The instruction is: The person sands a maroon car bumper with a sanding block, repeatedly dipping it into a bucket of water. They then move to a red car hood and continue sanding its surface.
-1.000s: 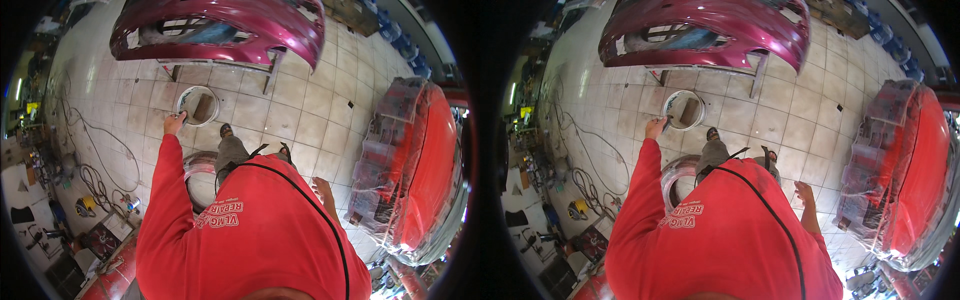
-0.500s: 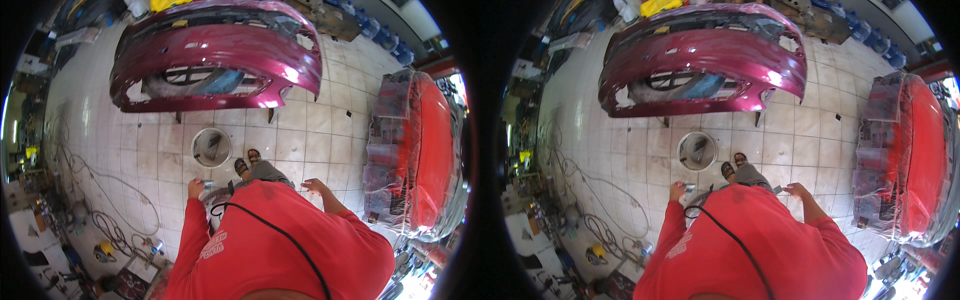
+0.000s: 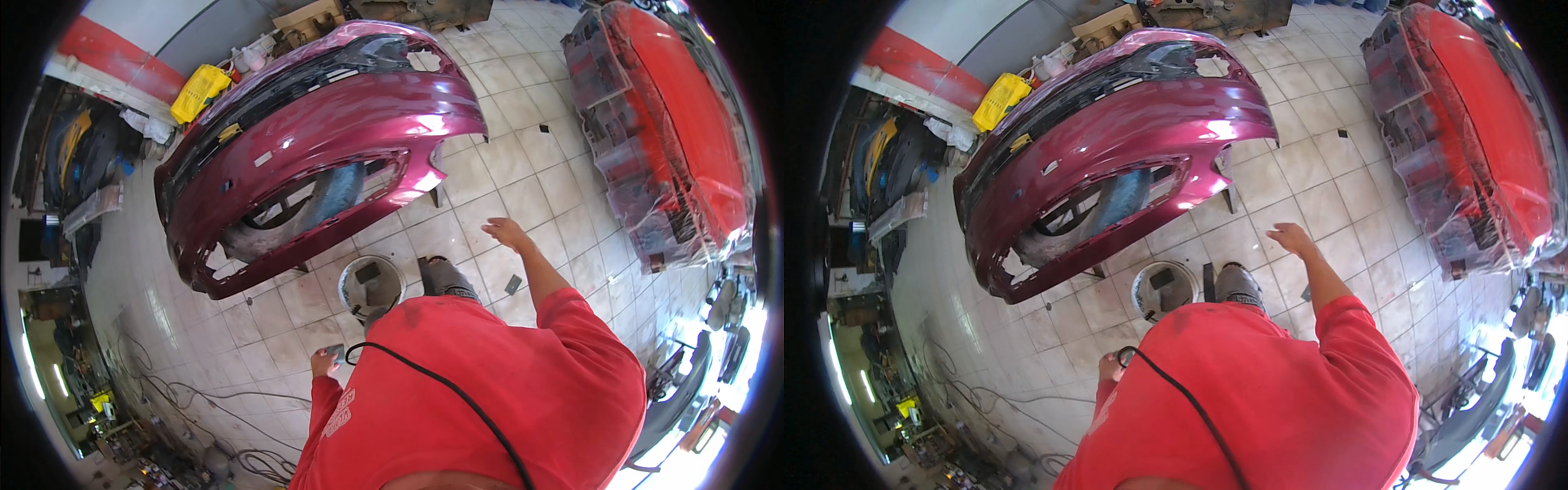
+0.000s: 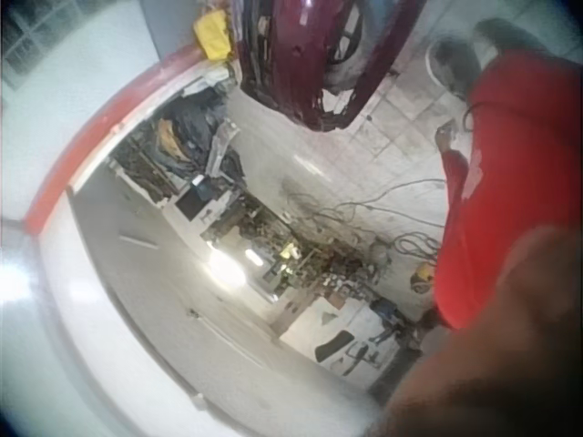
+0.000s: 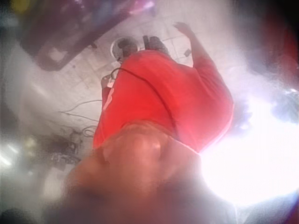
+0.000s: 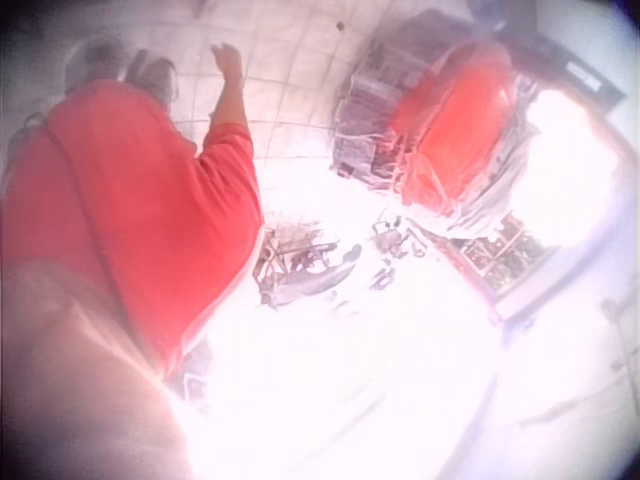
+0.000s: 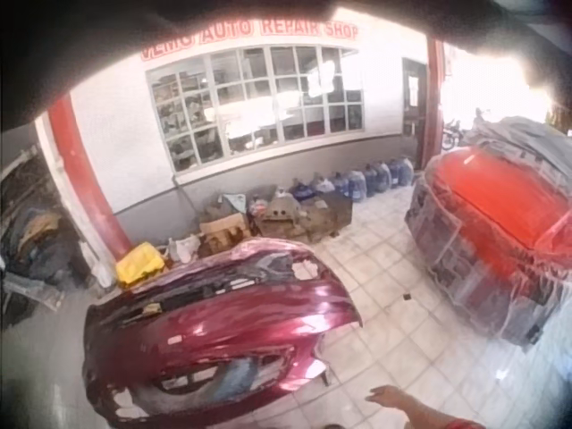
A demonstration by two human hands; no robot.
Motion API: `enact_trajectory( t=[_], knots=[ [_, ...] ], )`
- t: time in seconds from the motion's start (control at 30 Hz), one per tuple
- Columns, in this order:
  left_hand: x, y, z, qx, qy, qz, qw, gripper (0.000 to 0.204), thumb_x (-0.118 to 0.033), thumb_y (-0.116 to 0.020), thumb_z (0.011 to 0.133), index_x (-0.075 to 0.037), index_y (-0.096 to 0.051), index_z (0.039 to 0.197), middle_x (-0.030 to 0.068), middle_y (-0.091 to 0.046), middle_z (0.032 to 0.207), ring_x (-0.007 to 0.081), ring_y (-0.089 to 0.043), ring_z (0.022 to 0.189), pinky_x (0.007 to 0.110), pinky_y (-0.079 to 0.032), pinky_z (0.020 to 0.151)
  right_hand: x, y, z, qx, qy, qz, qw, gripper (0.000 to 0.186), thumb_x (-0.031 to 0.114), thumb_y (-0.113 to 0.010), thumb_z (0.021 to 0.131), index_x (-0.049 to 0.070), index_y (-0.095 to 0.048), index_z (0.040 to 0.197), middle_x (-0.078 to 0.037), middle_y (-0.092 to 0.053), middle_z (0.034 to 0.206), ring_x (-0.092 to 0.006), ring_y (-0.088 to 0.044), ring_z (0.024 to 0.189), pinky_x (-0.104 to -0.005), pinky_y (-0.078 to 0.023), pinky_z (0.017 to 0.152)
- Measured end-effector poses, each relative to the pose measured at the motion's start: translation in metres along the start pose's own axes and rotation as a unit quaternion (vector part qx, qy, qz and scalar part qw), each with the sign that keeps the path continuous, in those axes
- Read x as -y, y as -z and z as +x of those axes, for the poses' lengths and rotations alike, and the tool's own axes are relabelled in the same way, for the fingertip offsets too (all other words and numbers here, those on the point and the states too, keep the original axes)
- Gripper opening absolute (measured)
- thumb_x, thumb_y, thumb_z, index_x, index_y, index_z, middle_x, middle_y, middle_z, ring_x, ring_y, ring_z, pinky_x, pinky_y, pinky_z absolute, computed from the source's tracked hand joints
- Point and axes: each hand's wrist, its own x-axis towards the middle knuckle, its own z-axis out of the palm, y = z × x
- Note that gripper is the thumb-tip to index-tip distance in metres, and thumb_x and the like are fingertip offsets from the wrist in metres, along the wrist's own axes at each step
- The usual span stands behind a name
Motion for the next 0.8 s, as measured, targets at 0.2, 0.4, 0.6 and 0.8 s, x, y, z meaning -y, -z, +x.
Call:
enact_trajectory(
  t=[0.2,0.4,0.6,0.8],
  knots=[
    [-0.090,0.041,0.087,0.062,-0.053,0.126,0.989,0.034,-0.006,-0.079,0.084,0.004,-0.064,0.112,0.0133,-0.069,0.105,0.0260,-0.072,0.081,0.040,-0.065,0.058,-0.065,-0.101,-0.152,0.041,-0.197,0.022,0.979,0.036,0.040,-0.073,0.093,0.005,-0.071,0.086,-0.005,-0.067,0.076,-0.0151,-0.060,0.062,-0.0345,-0.048,0.053],
    [-0.103,0.098,0.126,0.113,-0.160,0.153,0.969,0.021,-0.005,-0.075,0.084,0.000,-0.067,0.103,0.0099,-0.067,0.091,0.0262,-0.071,0.079,0.042,-0.063,0.057,-0.062,-0.190,-0.315,0.180,-0.446,0.200,0.854,0.037,0.043,-0.058,0.102,0.013,-0.075,0.115,0.003,-0.068,0.082,-0.0233,-0.063,0.059,-0.0397,-0.051,0.050],
    [-0.060,0.142,0.136,0.131,0.016,0.166,0.977,0.017,-0.006,-0.068,0.086,0.003,-0.066,0.101,0.0172,-0.070,0.092,0.0320,-0.072,0.076,0.046,-0.061,0.053,-0.007,-0.215,-0.334,-0.055,-0.048,0.061,0.995,0.030,0.033,-0.065,0.097,0.010,-0.075,0.113,-0.012,-0.072,0.092,-0.0294,-0.069,0.079,-0.0417,-0.055,0.068],
    [-0.081,0.144,0.178,0.190,-0.192,0.385,0.882,0.026,-0.004,-0.074,0.083,0.001,-0.068,0.108,0.0160,-0.071,0.096,0.0285,-0.071,0.076,0.054,-0.063,0.062,0.054,-0.189,-0.293,-0.141,-0.156,0.081,0.974,0.071,0.054,-0.067,0.093,-0.007,-0.065,0.129,-0.028,-0.070,0.121,-0.0393,-0.069,0.114,-0.0429,-0.053,0.101]
  ],
)
